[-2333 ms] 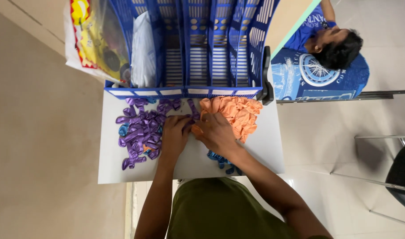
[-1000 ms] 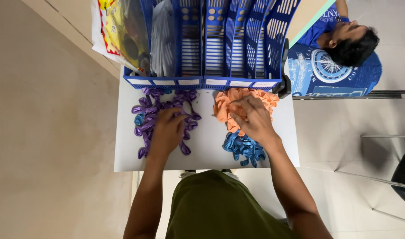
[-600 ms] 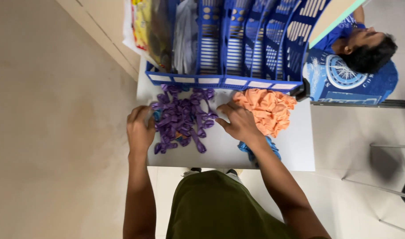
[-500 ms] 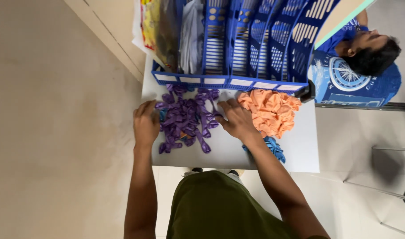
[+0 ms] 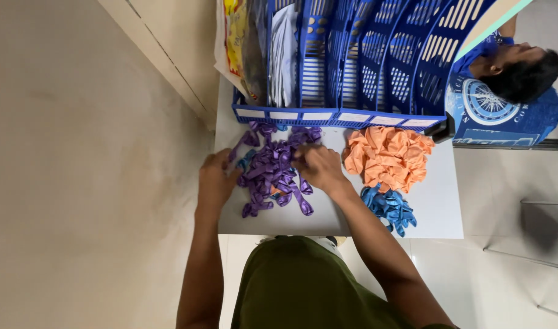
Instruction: Sorting colored balloons by color and then organizing and reviewing a stack of documents on a desk.
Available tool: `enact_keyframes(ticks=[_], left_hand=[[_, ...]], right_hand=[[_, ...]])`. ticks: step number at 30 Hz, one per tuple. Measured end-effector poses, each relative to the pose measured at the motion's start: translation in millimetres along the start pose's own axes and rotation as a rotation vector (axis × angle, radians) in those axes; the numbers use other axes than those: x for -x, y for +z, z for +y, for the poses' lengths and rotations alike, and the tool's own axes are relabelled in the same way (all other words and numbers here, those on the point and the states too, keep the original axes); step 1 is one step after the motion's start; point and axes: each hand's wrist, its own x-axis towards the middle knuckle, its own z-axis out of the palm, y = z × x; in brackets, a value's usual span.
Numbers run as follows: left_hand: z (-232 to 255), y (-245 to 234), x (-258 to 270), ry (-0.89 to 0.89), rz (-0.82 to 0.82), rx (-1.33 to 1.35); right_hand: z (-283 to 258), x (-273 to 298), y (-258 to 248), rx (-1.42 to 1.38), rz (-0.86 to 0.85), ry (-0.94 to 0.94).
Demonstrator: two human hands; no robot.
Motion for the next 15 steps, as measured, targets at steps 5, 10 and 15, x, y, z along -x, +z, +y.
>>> enact_keyframes(ticks=[5, 10, 15], left_hand=[[-12, 12, 7, -0.095, -0.122, -0.013], [-20, 14, 10, -0.057, -0.151, 0.022], [-6, 6, 10, 0.062, -0.153, -0.051]], right_hand=[[-1, 4, 16, -0.008, -0.032, 0.061], [9, 13, 10, -0.04, 0.051, 0.109], [15, 32, -16, -0.189, 0.187, 0.178]])
